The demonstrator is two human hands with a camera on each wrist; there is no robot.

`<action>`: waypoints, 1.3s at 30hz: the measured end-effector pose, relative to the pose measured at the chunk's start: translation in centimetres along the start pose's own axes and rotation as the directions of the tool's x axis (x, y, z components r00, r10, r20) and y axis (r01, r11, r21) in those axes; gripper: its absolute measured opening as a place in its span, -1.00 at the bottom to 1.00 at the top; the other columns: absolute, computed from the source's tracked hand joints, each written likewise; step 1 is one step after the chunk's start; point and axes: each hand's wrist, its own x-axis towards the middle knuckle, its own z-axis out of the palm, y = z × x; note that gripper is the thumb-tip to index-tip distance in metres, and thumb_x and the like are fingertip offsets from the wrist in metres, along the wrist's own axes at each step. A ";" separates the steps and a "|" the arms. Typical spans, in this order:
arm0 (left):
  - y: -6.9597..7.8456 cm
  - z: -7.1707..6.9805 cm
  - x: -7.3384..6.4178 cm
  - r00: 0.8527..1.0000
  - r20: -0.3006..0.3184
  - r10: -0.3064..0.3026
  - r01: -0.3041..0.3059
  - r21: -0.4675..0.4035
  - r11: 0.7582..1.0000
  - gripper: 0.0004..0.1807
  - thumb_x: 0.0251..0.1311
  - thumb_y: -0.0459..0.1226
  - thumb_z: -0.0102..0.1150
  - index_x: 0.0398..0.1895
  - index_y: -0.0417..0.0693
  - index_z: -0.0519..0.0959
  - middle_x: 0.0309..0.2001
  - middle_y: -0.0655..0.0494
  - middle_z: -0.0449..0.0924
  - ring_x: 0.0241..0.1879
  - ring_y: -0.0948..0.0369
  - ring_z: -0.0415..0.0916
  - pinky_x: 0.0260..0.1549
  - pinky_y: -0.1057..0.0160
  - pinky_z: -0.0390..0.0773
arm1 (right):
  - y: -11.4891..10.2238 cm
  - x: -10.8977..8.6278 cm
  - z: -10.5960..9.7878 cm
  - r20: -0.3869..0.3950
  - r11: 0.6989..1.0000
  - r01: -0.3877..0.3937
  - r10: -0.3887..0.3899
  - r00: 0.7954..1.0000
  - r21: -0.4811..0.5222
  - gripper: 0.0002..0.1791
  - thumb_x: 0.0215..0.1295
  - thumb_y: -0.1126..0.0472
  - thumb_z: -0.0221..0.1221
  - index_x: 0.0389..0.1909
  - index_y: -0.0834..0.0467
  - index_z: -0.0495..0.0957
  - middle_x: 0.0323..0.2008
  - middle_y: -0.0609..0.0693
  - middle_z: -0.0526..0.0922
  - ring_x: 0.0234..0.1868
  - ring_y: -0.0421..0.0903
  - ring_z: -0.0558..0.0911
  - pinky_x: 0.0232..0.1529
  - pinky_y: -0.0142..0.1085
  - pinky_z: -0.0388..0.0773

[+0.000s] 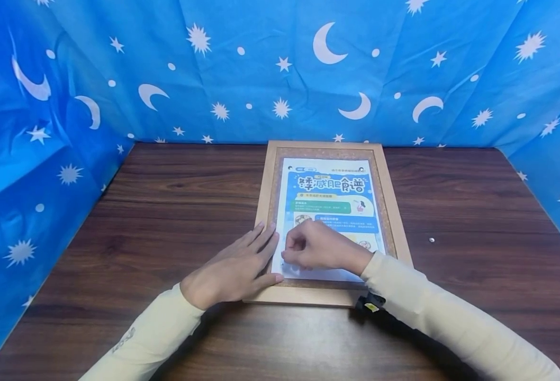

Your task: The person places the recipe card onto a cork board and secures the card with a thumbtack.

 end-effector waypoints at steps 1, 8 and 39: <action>0.0 0.0 0.0 1.000 0.001 0.000 0.000 0.002 1.000 -0.11 0.47 0.18 -0.04 0.56 -0.29 0.10 0.60 -0.22 -0.11 0.59 -0.10 -0.27 0.51 -0.07 -0.07 | 0.0 0.1 0.1 0.003 1.000 -0.007 0.007 1.000 0.015 -0.82 0.29 0.30 0.26 -0.52 0.13 0.67 -0.68 -0.13 0.58 -0.62 -0.19 0.57 -0.54 -0.40 0.45; -0.1 0.0 0.1 1.000 0.010 -0.002 0.002 0.008 1.000 -0.11 0.48 0.18 -0.06 0.56 -0.31 0.08 0.60 -0.24 -0.13 0.59 -0.12 -0.27 0.51 -0.07 -0.08 | 0.4 0.6 0.2 0.042 0.981 -0.077 0.071 0.997 0.178 -0.90 0.26 0.35 0.28 -0.42 0.18 0.73 -0.61 -0.03 0.66 -0.60 -0.15 0.60 -0.52 -0.34 0.55; 0.0 -0.2 -0.1 1.000 0.012 0.009 -0.009 0.021 1.000 -0.11 0.48 0.17 -0.06 0.56 -0.32 0.08 0.59 -0.24 -0.12 0.59 -0.11 -0.26 0.51 -0.06 -0.08 | 0.3 2.0 0.5 0.144 0.937 -0.204 0.169 0.975 0.283 -0.81 0.18 0.63 0.17 -0.41 0.37 0.71 -0.55 0.12 0.72 -0.58 -0.11 0.68 -0.42 -0.23 0.72</action>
